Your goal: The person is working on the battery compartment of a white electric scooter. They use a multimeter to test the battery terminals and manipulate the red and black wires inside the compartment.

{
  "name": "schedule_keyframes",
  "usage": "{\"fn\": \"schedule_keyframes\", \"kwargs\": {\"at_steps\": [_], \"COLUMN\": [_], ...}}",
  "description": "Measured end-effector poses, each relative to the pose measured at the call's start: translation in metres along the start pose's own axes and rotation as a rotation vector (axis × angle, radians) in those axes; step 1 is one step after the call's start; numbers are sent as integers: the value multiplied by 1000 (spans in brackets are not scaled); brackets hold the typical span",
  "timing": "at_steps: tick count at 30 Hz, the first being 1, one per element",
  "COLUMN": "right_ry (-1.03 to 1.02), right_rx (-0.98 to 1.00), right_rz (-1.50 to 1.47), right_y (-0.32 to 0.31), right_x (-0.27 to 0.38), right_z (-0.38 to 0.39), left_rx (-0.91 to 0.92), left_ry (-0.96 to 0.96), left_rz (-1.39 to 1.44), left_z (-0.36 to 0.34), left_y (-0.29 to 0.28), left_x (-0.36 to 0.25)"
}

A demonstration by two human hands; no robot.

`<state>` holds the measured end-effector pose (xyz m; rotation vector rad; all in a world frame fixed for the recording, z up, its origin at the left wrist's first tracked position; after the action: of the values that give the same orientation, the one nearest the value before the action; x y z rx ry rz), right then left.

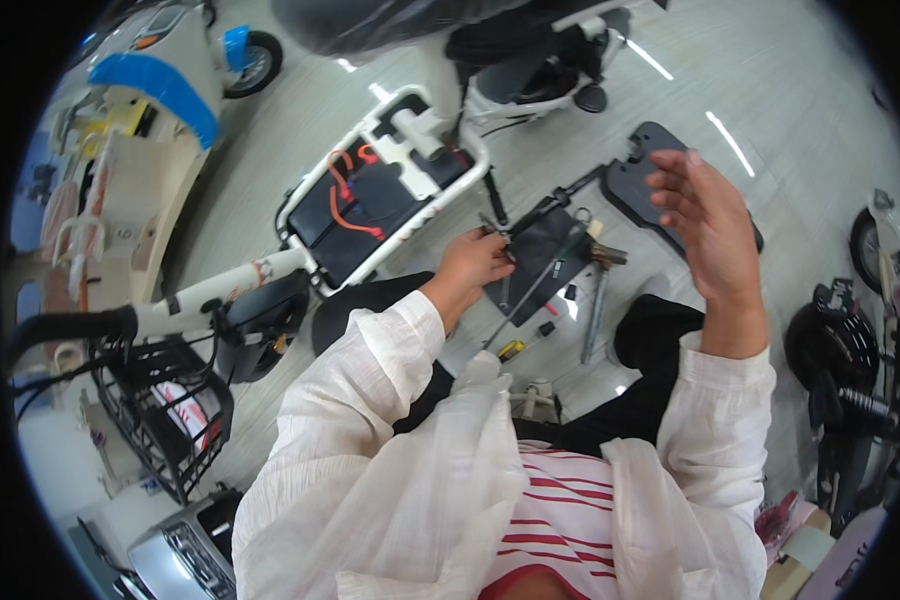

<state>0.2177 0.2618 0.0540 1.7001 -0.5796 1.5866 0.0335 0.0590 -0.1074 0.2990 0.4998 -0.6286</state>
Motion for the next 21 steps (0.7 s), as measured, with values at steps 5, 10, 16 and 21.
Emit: {"fn": "schedule_keyframes", "kwargs": {"at_steps": [5,10,16,21], "right_ry": [-71,-92,-45,1], "right_rx": [-60,-115,-261,-249], "right_rz": [-15,-4,-1,-32], "right_y": [-12,-30,-65,-73], "right_x": [11,17,23,22], "right_z": [-3,0,2,0], "left_rx": [-40,-114,-172,-209], "left_ry": [-44,-4,16,6], "left_rz": [128,139,46,25], "left_z": [-81,-172,-264,-325], "left_y": [18,36,66,78], "left_x": [17,9,-20,-26]}}
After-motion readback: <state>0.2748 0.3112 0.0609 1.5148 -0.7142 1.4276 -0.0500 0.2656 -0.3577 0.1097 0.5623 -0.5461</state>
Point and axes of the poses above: each hand's wrist, its own z-axis away from the middle knuckle, its own y-axis out of the palm, x = y × z, the point moved 3 cm from there along -z, towards the middle knuckle, and after that the axes turned 11 degrees about -y, right-handed, at the moved point
